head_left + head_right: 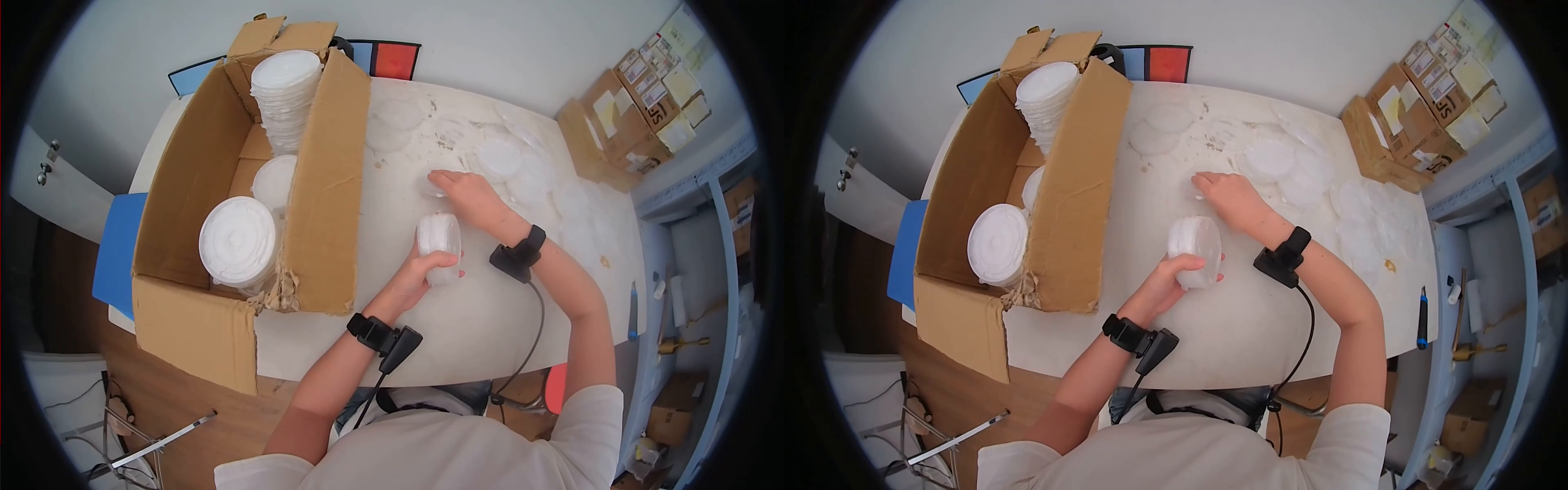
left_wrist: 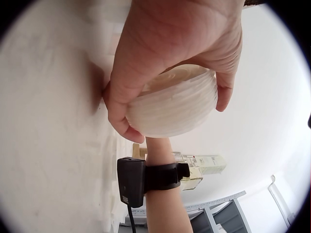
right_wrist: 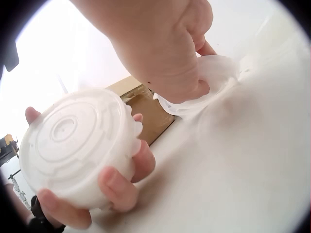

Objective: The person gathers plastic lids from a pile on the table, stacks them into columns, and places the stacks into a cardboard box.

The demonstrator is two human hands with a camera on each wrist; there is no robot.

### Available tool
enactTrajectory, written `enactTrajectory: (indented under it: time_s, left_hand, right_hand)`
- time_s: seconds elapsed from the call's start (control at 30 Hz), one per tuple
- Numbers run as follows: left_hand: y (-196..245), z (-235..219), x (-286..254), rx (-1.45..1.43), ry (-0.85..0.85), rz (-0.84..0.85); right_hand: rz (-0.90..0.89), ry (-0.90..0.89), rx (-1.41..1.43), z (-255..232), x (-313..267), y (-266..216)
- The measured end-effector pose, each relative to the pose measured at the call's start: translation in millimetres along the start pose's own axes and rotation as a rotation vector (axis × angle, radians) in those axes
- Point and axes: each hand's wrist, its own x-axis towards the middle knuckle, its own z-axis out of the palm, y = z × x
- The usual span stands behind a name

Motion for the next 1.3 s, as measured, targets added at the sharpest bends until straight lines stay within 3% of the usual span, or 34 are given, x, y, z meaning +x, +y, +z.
enactTrajectory:
  time_s: [0.03,0.1,0.23,0.33,0.4,0.53,0.6,0.63,0.7,0.83,0.9,1.13,1.2,1.3]
  left_hand:
    - [0.3,0.3,0.1,-0.003,0.000,0.005]
    - [-0.4,1.0,0.1,0.009,0.003,0.011]
    - [-0.7,-1.9,3.6,-0.030,-0.045,-0.008]
    - [-2.2,-2.4,3.3,-0.034,-0.043,-0.031]
    - [-4.6,-2.3,4.2,-0.027,-0.043,-0.034]
    - [-3.3,3.6,0.7,0.004,-0.069,-0.073]
    - [-5.0,3.1,1.6,0.015,-0.069,-0.063]
    - [-5.4,2.8,2.5,0.017,-0.071,-0.063]
    - [-6.5,2.4,3.2,0.014,-0.081,-0.061]
    - [-5.9,4.2,1.9,0.006,-0.091,-0.073]
    - [-6.9,3.7,1.8,0.010,-0.078,-0.075]
    - [-6.4,3.0,1.6,0.014,-0.067,-0.082]
    - [-4.5,3.5,2.2,0.007,-0.082,-0.080]
    - [-6.5,4.1,2.3,-0.011,-0.097,-0.082]
  right_hand:
    - [-0.004,-0.002,-0.003,-5.0,4.2,2.5]
    - [0.171,0.027,0.031,-18.0,15.1,8.5]
    - [0.182,0.171,-0.048,-27.0,63.3,26.0]
    - [0.070,0.358,-0.105,-8.3,106.9,39.2]
    - [0.151,0.292,-0.111,5.1,133.3,42.7]
    - [0.053,0.282,-0.289,40.7,147.5,46.7]
    - [0.288,0.077,-0.113,44.6,142.1,34.2]
    - [0.286,0.076,-0.113,41.6,143.8,34.9]
    - [0.234,-0.012,-0.116,37.8,141.2,40.0]
    - [0.105,0.023,-0.076,44.5,144.6,55.3]
    - [0.015,0.004,-0.293,44.4,145.3,50.5]
    - [0.103,-0.068,-0.276,0.6,139.2,33.2]
    - [-0.148,0.147,-0.408,4.6,136.8,30.5]
    - [-0.254,0.079,-0.349,31.3,129.9,23.7]
